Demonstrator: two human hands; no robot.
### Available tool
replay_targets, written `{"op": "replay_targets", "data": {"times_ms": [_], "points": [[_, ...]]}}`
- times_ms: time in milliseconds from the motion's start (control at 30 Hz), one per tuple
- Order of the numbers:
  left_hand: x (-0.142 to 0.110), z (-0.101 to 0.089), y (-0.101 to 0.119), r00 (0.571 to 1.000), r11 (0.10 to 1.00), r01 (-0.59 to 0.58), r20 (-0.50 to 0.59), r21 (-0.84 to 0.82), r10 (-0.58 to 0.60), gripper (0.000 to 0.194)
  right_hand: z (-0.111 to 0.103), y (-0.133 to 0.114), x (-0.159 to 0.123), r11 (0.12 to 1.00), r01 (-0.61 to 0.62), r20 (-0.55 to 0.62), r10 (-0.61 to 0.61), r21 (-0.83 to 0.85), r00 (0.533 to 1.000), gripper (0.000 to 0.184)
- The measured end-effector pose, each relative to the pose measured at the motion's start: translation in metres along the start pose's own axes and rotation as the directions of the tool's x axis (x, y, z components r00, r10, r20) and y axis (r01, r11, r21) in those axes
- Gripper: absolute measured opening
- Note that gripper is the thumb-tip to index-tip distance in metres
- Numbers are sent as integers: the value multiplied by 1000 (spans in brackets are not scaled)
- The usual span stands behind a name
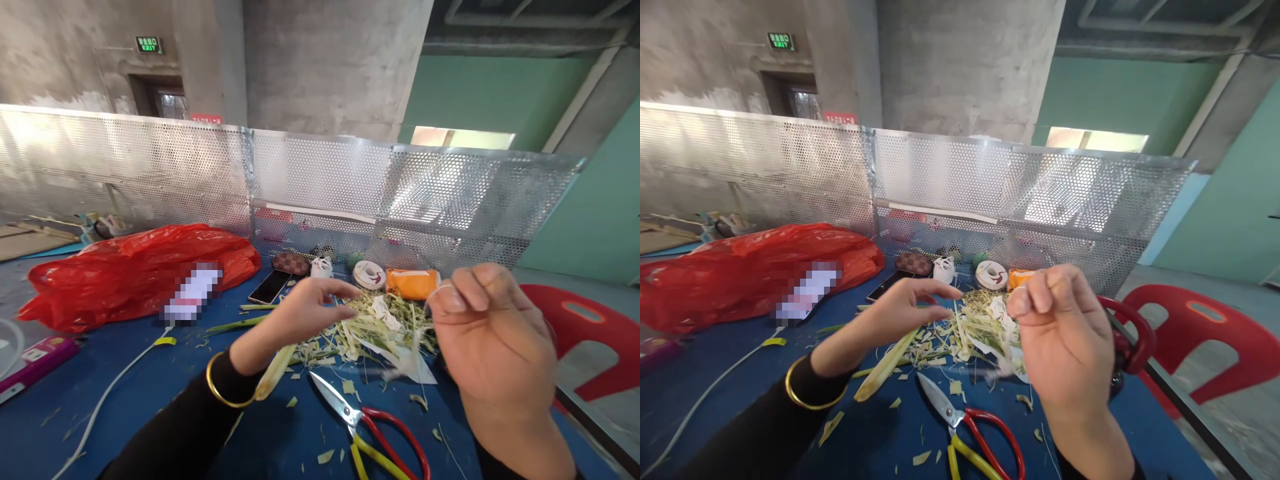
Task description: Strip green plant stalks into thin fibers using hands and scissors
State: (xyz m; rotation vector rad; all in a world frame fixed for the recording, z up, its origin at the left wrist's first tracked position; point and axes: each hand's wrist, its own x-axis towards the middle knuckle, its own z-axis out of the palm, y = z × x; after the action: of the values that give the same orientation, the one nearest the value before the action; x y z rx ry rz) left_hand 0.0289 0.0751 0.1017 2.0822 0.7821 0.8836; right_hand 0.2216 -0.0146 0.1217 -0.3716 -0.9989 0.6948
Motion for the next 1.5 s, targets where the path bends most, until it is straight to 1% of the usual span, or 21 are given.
{"op": "replay_targets", "data": {"times_ms": [100,200,267,333,467,533,600,633,700,733,767,800,833,867,900,933,1000,1133,1267,1400,1500], "points": [[-4,38,7,997,972,29,82,-233,-10,39,7,10,-9,996,-68,61,72,-60,996,17],[-6,58,5,985,900,93,169,-425,-22,31,9,15,-11,993,-92,71,97,-75,993,20],[-6,62,1,968,809,186,245,-557,-54,22,9,16,-10,993,-89,58,94,-79,994,21],[-7,61,0,953,735,254,294,-629,-77,15,8,15,-8,995,-69,44,73,-78,996,20],[-8,52,5,931,706,290,360,-646,-52,13,2,16,-2,996,-3,33,5,-86,999,16],[-8,48,9,935,706,295,347,-644,-73,13,-5,20,4,981,30,32,-24,-193,999,13],[-7,45,11,948,701,295,291,-649,-130,14,-16,23,11,889,44,16,-41,-455,999,10],[-7,45,12,953,695,296,257,-655,-163,14,-21,24,15,787,51,2,-63,-615,998,22],[-5,43,11,960,683,280,181,-675,-215,16,-31,22,20,530,107,3,-193,-841,981,42],[-4,43,11,962,679,264,138,-685,-235,16,-33,20,20,424,140,30,-256,-895,966,39],[-4,42,10,964,680,243,94,-692,-249,16,-33,17,20,360,161,58,-279,-919,958,27],[-3,42,10,965,684,218,51,-696,-256,16,-32,14,18,346,156,75,-238,-925,968,15],[-3,41,9,967,691,191,11,-698,-255,17,-28,13,15,366,133,85,-144,-921,986,10],[-3,41,9,968,698,165,-22,-697,-250,17,-24,12,12,408,94,98,-10,-908,995,14],[-3,41,8,969,704,141,-48,-696,-242,18,-18,14,8,449,48,121,136,-892,983,17],[-3,41,8,969,708,119,-73,-696,-235,19,-13,17,5,487,4,149,258,-874,955,18],[-3,41,8,967,707,89,-111,-701,-231,21,-4,27,-1,552,-70,180,387,-831,904,18],[-2,37,8,963,710,73,-136,-701,-233,23,0,46,-6,676,-213,118,409,-706,905,20],[-1,29,7,967,663,96,-90,-742,-240,24,-4,46,-4,793,-289,128,415,-536,901,19],[0,25,6,978,570,127,6,-812,-210,25,-4,40,-1,837,-350,154,446,-420,882,18],[-1,26,6,978,558,139,25,-818,-207,26,-2,40,-1,830,-405,154,490,-383,858,20]]}}
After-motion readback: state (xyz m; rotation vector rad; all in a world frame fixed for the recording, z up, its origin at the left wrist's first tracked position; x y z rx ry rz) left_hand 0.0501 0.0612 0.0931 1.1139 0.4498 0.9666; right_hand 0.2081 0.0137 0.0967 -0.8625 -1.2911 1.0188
